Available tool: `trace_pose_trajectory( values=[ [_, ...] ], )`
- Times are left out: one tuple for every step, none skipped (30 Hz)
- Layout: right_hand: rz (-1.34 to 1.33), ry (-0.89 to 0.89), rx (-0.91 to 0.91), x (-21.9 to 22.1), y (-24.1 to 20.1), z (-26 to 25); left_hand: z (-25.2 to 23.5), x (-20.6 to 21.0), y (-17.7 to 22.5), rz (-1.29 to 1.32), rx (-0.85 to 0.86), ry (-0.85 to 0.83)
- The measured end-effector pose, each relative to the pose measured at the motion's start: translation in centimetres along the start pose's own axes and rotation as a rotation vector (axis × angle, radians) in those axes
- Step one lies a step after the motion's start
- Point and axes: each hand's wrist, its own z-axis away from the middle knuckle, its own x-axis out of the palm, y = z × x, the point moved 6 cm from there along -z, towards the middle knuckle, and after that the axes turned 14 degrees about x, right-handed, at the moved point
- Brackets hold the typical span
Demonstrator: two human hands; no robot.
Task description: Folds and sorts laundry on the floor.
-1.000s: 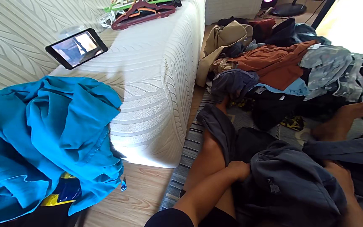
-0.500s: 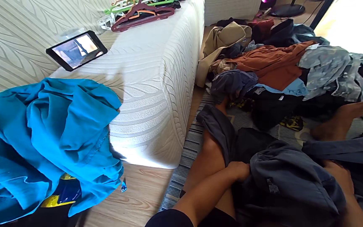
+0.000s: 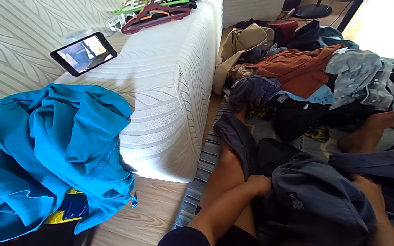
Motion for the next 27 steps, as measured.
trace_pose_trajectory(
  values=[
    [0.002,-0.003,0.002,0.0,0.0,0.0,0.0,0.0,0.0,0.007,0.000,0.005],
    [0.004,-0.003,0.003,0.0,0.0,0.0,0.0,-0.1,0.0,0.019,0.003,0.022],
    [0.004,-0.002,0.002,-0.1,0.0,0.1,0.0,-0.2,-0.1,0.038,0.010,0.060],
    [0.003,-0.002,0.003,-0.1,0.0,0.1,-0.1,-0.3,-0.2,0.064,0.022,0.120],
    [0.000,-0.002,0.005,0.0,0.0,0.1,-0.3,-0.4,-0.3,0.098,0.035,0.195],
    [-0.004,0.000,0.006,0.0,0.0,0.1,-0.4,-0.5,-0.5,0.130,0.046,0.277],
    [-0.005,-0.004,0.011,0.0,0.0,0.0,-0.5,-0.6,-0.6,0.156,0.051,0.350],
    [-0.005,-0.003,0.011,0.1,0.1,-0.1,-0.5,-0.8,-0.7,0.173,0.052,0.404],
    [-0.006,0.001,0.006,0.1,0.2,-0.1,-0.6,-0.9,-0.8,0.180,0.047,0.436],
    [-0.009,0.003,0.003,0.2,0.3,-0.2,-0.7,-0.9,-0.8,0.182,0.042,0.454],
    [-0.010,0.005,0.002,0.2,0.3,-0.2,-0.7,-1.0,-0.9,0.180,0.037,0.464],
    [-0.009,0.006,0.002,0.1,0.2,-0.2,-0.7,-1.1,-0.9,0.177,0.034,0.470],
    [-0.006,0.003,0.004,0.2,0.2,-0.2,-0.7,-1.1,-0.9,0.176,0.033,0.467],
    [-0.002,0.004,0.003,0.2,0.2,-0.3,-0.7,-1.0,-1.0,0.172,0.030,0.448],
    [0.002,0.001,0.003,0.2,0.2,-0.3,-0.8,-0.9,-1.1,0.163,0.025,0.404],
    [0.007,-0.001,0.006,0.3,0.2,-0.3,-0.8,-0.7,-1.0,0.148,0.015,0.335],
    [0.007,-0.005,0.009,0.2,0.2,-0.3,-0.7,-0.6,-0.9,0.122,0.001,0.255],
    [0.003,-0.005,0.011,0.2,0.3,-0.3,-0.6,-0.4,-0.7,0.092,-0.016,0.186],
    [0.000,-0.007,0.016,0.3,0.3,-0.2,-0.4,-0.3,-0.5,0.063,-0.033,0.131],
    [-0.002,-0.015,0.024,0.3,0.5,-0.3,-0.2,-0.3,-0.2,0.043,-0.045,0.092],
    [0.004,-0.026,0.038,0.5,0.6,-0.5,0.0,-0.4,0.0,0.031,-0.051,0.061],
    [0.009,-0.036,0.052,0.5,0.6,-0.5,0.1,-0.4,0.2,0.021,-0.052,0.035],
    [0.014,-0.041,0.061,0.6,0.6,-0.6,0.2,-0.5,0.3,0.008,-0.053,0.012],
    [0.015,-0.040,0.062,0.5,0.6,-0.6,0.2,-0.5,0.4,-0.006,-0.053,-0.008],
    [0.012,-0.037,0.060,0.4,0.5,-0.5,0.1,-0.4,0.4,-0.019,-0.054,-0.025],
    [0.009,-0.034,0.055,0.3,0.3,-0.4,0.1,-0.4,0.4,-0.025,-0.057,-0.034],
    [0.014,-0.033,0.043,0.0,0.0,0.0,0.0,-0.4,0.4,-0.024,-0.059,-0.034]
  ],
)
